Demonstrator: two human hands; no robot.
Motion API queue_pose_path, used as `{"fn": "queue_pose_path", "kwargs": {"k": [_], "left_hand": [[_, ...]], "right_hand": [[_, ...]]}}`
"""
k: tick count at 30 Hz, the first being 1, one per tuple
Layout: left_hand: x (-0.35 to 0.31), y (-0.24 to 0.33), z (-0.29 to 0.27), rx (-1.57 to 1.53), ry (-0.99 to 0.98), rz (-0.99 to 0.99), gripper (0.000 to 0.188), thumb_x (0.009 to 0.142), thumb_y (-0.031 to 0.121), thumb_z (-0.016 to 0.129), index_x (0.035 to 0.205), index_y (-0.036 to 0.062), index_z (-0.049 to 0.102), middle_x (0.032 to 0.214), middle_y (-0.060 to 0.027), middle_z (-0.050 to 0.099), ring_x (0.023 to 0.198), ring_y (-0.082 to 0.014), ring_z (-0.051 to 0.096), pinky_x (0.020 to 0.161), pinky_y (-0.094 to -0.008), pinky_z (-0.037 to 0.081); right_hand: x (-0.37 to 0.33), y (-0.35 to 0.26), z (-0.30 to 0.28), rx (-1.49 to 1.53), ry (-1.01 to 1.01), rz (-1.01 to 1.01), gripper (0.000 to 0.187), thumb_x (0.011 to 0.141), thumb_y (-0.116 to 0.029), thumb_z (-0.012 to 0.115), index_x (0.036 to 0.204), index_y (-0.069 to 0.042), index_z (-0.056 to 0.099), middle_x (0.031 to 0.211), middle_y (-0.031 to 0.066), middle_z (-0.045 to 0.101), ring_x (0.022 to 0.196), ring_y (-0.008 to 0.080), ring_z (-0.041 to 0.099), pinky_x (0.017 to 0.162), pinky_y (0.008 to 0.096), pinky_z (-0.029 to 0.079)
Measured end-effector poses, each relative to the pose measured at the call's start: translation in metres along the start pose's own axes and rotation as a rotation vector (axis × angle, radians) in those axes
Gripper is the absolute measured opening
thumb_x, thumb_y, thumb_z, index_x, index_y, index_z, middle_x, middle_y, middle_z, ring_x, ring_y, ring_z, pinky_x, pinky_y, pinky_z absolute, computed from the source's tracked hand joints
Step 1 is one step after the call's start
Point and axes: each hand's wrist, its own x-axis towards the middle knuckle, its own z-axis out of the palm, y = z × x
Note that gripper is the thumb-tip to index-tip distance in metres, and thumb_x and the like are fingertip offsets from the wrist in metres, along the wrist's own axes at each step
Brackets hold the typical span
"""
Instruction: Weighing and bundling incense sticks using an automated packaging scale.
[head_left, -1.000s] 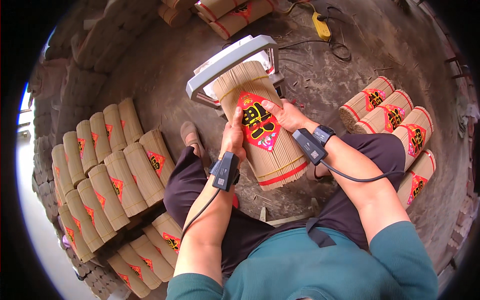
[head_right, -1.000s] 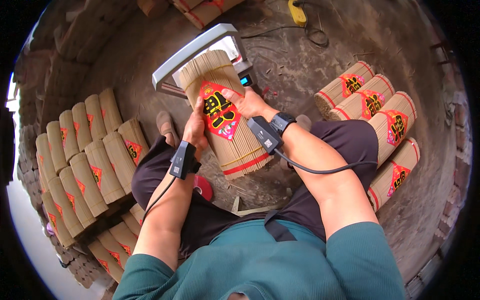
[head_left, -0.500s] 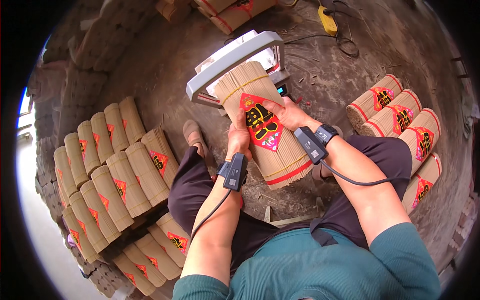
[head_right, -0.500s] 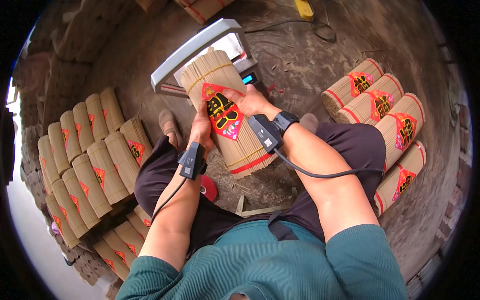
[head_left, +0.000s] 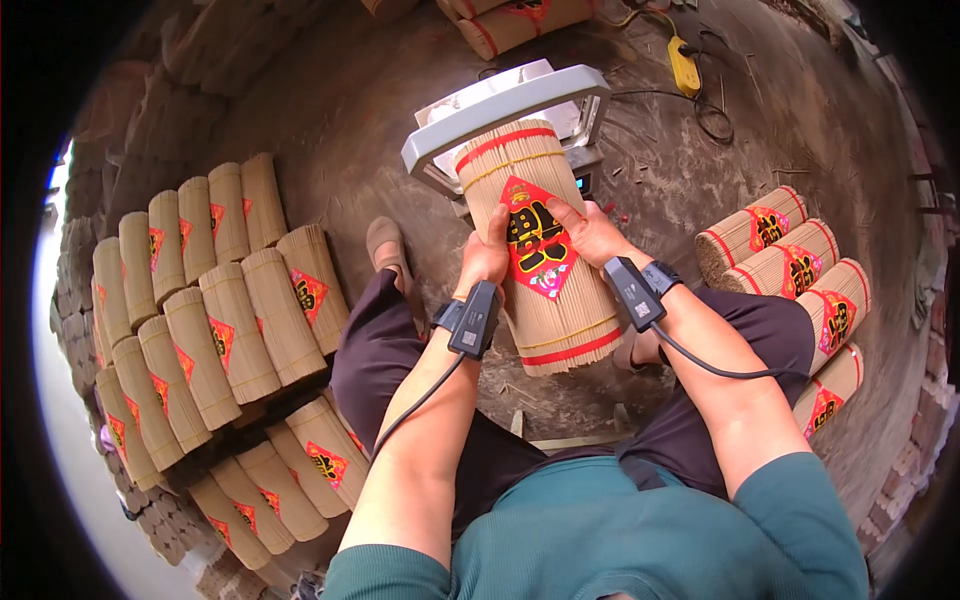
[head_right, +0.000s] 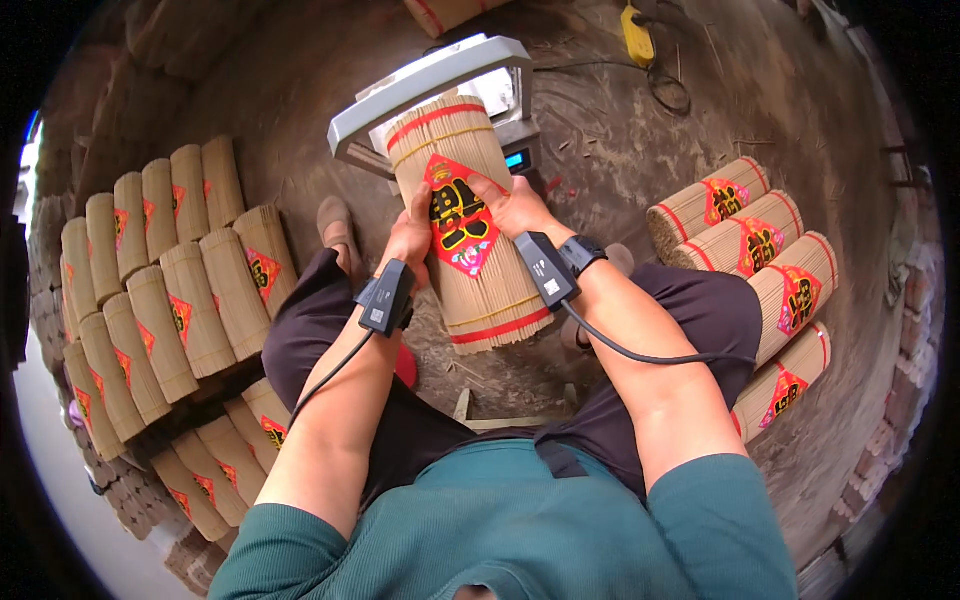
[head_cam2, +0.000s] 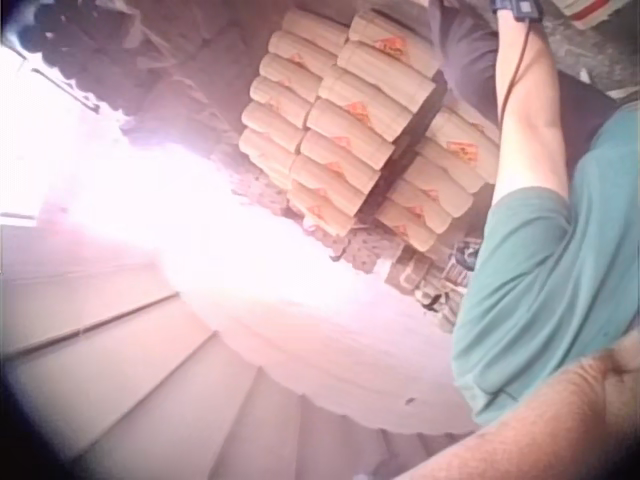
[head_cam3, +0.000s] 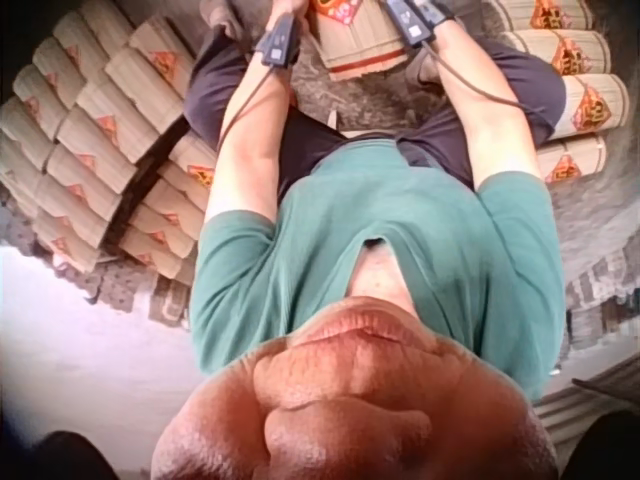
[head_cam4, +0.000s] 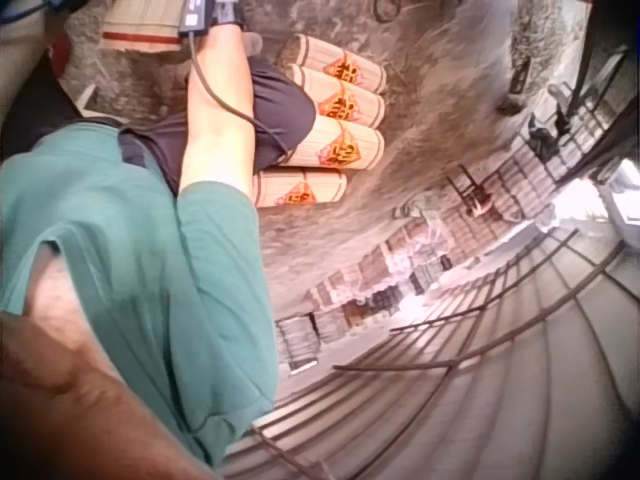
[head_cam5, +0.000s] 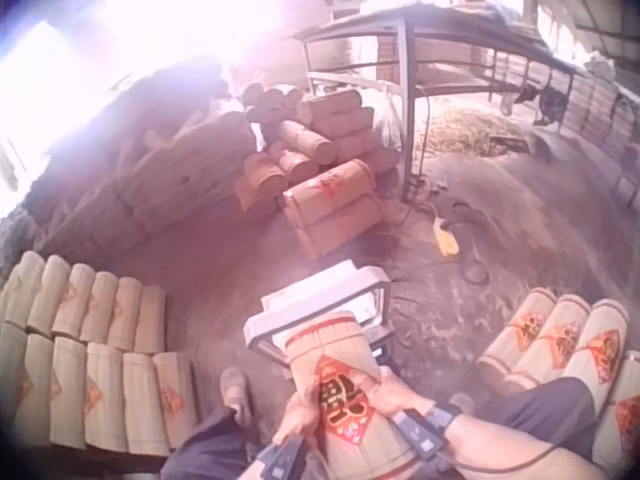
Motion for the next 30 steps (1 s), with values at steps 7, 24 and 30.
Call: {"fn": "queue_pose_path", "kwargs": {"k": [7, 24, 30], "left_hand": [[0.007, -0.005, -0.007, 0.021, -0.049, -0.004, 0.068, 0.089, 0.060, 0.052, 0.127, 0.0042, 0.052, 0.112, -0.0091, 0.066, 0.095, -0.0182, 0.065, 0.086, -0.0352, 0.049], [-0.009, 0.001, -0.006, -0.132, -0.071, -0.025, 0.073, 0.082, 0.052, 0.068, 0.128, 0.0020, 0.043, 0.117, -0.0127, 0.061, 0.100, -0.0215, 0.062, 0.086, -0.0390, 0.052], [-0.023, 0.014, 0.000, -0.106, -0.087, -0.011, 0.073, 0.080, 0.048, 0.072, 0.129, 0.0014, 0.044, 0.116, -0.0130, 0.061, 0.099, -0.0210, 0.062, 0.086, -0.0384, 0.051]], "right_hand": [[-0.006, -0.009, 0.002, 0.076, -0.061, -0.006, 0.074, 0.082, -0.058, 0.065, 0.121, 0.004, 0.056, 0.107, 0.0149, 0.066, 0.098, 0.0213, 0.063, 0.086, 0.0334, 0.049], [-0.011, -0.017, 0.000, 0.090, -0.127, -0.023, 0.068, 0.087, -0.055, 0.059, 0.119, 0.005, 0.058, 0.102, 0.0124, 0.068, 0.093, 0.0178, 0.062, 0.083, 0.0327, 0.048], [-0.007, -0.013, -0.001, 0.079, -0.108, -0.025, 0.069, 0.086, -0.055, 0.060, 0.119, 0.006, 0.058, 0.103, 0.0124, 0.067, 0.094, 0.0175, 0.062, 0.083, 0.0327, 0.048]]}}
